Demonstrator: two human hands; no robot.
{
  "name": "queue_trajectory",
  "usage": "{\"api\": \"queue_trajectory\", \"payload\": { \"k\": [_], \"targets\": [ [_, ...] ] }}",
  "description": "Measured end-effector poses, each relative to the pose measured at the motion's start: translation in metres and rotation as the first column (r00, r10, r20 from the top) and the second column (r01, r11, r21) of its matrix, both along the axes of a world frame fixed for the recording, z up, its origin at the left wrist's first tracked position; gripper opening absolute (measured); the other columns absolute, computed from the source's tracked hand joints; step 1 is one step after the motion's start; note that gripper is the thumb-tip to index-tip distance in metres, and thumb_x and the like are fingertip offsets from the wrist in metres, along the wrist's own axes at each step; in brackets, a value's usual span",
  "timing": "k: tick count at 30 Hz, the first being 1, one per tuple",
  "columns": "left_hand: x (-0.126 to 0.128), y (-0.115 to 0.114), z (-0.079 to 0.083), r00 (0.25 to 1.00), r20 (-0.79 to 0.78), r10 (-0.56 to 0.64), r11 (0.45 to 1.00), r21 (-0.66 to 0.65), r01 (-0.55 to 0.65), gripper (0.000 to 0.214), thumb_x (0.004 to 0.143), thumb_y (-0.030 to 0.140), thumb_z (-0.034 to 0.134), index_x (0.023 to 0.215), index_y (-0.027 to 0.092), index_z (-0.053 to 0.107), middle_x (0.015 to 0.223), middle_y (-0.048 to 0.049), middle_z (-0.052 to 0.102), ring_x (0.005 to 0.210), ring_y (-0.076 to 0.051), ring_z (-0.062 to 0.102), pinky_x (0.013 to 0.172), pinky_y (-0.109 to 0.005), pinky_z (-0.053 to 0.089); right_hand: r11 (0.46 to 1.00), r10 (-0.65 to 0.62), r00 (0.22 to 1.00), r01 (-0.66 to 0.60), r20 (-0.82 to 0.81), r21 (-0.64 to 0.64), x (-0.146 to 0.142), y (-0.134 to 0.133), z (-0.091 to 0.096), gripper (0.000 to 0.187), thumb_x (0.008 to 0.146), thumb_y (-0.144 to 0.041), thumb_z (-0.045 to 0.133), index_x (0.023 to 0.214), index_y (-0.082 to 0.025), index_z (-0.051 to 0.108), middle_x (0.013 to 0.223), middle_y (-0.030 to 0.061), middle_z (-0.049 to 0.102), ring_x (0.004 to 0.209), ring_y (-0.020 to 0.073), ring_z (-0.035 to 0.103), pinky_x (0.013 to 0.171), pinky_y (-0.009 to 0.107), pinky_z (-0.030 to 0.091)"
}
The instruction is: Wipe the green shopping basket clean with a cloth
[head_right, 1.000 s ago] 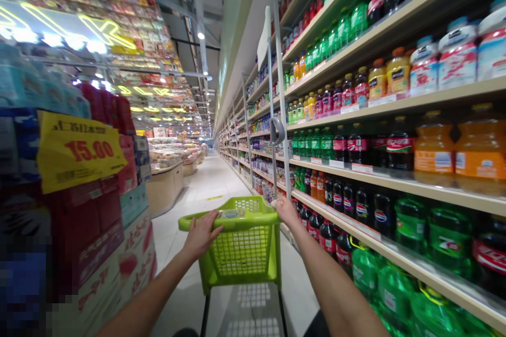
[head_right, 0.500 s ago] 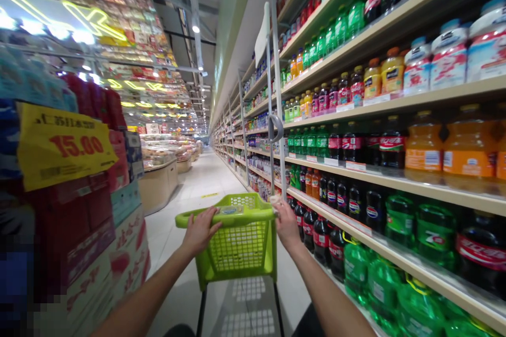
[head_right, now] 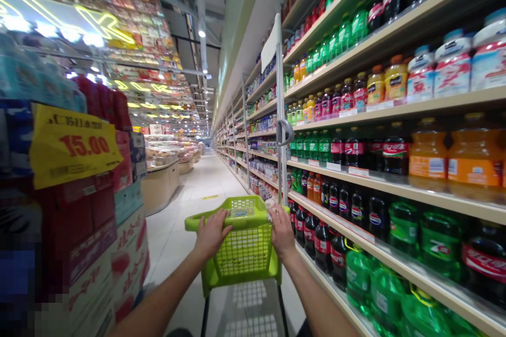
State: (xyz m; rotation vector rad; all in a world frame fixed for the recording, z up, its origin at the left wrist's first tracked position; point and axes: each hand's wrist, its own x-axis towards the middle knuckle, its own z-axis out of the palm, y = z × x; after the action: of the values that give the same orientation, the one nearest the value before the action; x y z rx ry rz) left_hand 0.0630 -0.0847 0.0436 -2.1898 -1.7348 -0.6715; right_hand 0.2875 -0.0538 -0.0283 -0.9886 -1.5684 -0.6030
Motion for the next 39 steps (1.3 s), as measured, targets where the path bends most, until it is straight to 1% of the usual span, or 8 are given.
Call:
{"api": "queue_trajectory", "payload": {
  "k": [6, 9, 14, 21, 28, 30, 35, 39],
  "targets": [
    [0.009, 0.002, -0.003, 1.000, -0.020, -0.011, 0.999, 0.036, 0.011, 0.042, 0.083, 0.034, 0.040, 0.124, 0.023, 0.040, 0.133, -0.0073, 0.044, 0.119, -0.024, 0.042, 0.101, -0.052, 0.025, 0.996, 0.083, 0.992, -0.085, 0.097, 0.023, -0.066, -0.002, 0.002, 0.054, 0.078, -0.002, 0.033, 0.127, -0.021, 0.044, 0.133, 0.0093, 0.042, 0.128, 0.0224, 0.028, 0.100, 0.050, 0.031],
    [-0.013, 0.005, -0.001, 0.997, -0.065, -0.038, 0.999, 0.011, 0.039, 0.042, 0.083, 0.033, 0.041, 0.124, 0.023, 0.041, 0.130, -0.0068, 0.048, 0.118, -0.023, 0.043, 0.101, -0.048, 0.026, 0.995, 0.095, 0.981, -0.097, 0.171, 0.005, -0.047, -0.001, 0.004, 0.052, 0.078, -0.002, 0.032, 0.123, -0.023, 0.049, 0.129, 0.0082, 0.047, 0.124, 0.0208, 0.034, 0.098, 0.045, 0.035],
    [-0.052, 0.011, -0.004, 0.995, -0.086, 0.040, 0.999, 0.035, -0.037, 0.039, 0.084, 0.031, 0.037, 0.121, 0.020, 0.044, 0.127, -0.0079, 0.050, 0.121, -0.023, 0.040, 0.100, -0.047, 0.025, 0.994, -0.097, 0.995, 0.096, -0.025, -0.049, 0.026, 0.000, -0.001, 0.048, 0.079, -0.007, 0.036, 0.123, -0.021, 0.048, 0.129, 0.0101, 0.046, 0.122, 0.0244, 0.037, 0.097, 0.049, 0.035],
    [-0.050, 0.011, -0.007, 0.993, -0.078, 0.083, 0.996, 0.041, -0.080, 0.038, 0.084, 0.031, 0.034, 0.120, 0.023, 0.045, 0.126, -0.0084, 0.051, 0.120, -0.024, 0.040, 0.099, -0.054, 0.021, 0.986, 0.162, 0.963, -0.168, 0.214, 0.012, -0.079, -0.003, -0.005, 0.049, 0.080, -0.002, 0.034, 0.119, -0.024, 0.052, 0.128, 0.0082, 0.048, 0.124, 0.0201, 0.035, 0.097, 0.047, 0.036],
    [-0.049, 0.003, -0.004, 0.995, -0.074, 0.073, 0.993, 0.096, -0.066, 0.033, 0.084, 0.032, 0.036, 0.114, 0.025, 0.050, 0.116, -0.0066, 0.058, 0.110, -0.024, 0.048, 0.100, -0.057, 0.016, 0.998, -0.034, 0.999, 0.034, 0.001, -0.056, -0.006, -0.002, 0.007, 0.047, 0.078, -0.005, 0.036, 0.118, -0.021, 0.053, 0.127, 0.0097, 0.048, 0.121, 0.0239, 0.039, 0.097, 0.050, 0.034],
    [-0.043, 0.003, -0.005, 0.995, -0.064, 0.081, 0.991, 0.112, -0.074, 0.033, 0.084, 0.031, 0.036, 0.113, 0.025, 0.050, 0.115, -0.0064, 0.058, 0.109, -0.024, 0.048, 0.100, -0.057, 0.016, 0.997, 0.003, 1.000, -0.002, 0.007, -0.072, -0.016, -0.005, 0.011, 0.047, 0.077, -0.005, 0.035, 0.119, -0.019, 0.052, 0.128, 0.0102, 0.048, 0.123, 0.0237, 0.037, 0.097, 0.048, 0.035],
    [-0.030, 0.001, -0.004, 0.994, -0.084, 0.072, 0.991, 0.123, -0.062, 0.029, 0.084, 0.033, 0.037, 0.105, 0.023, 0.055, 0.106, -0.0061, 0.062, 0.103, -0.024, 0.051, 0.100, -0.057, 0.015, 0.974, 0.223, 0.951, -0.213, 0.214, -0.073, -0.104, -0.007, 0.018, 0.050, 0.077, -0.001, 0.034, 0.119, -0.020, 0.052, 0.130, 0.0096, 0.046, 0.124, 0.0196, 0.035, 0.098, 0.044, 0.036],
    [-0.029, -0.003, 0.002, 0.992, -0.113, 0.053, 0.992, 0.118, -0.040, 0.027, 0.083, 0.038, 0.039, 0.094, 0.022, 0.058, 0.097, -0.0050, 0.063, 0.098, -0.023, 0.053, 0.101, -0.055, 0.014, 0.979, 0.198, 0.966, -0.186, 0.168, -0.084, -0.074, -0.003, 0.020, 0.049, 0.075, 0.000, 0.034, 0.115, -0.020, 0.056, 0.126, 0.0101, 0.049, 0.119, 0.0206, 0.041, 0.097, 0.044, 0.037]
  ]
}}
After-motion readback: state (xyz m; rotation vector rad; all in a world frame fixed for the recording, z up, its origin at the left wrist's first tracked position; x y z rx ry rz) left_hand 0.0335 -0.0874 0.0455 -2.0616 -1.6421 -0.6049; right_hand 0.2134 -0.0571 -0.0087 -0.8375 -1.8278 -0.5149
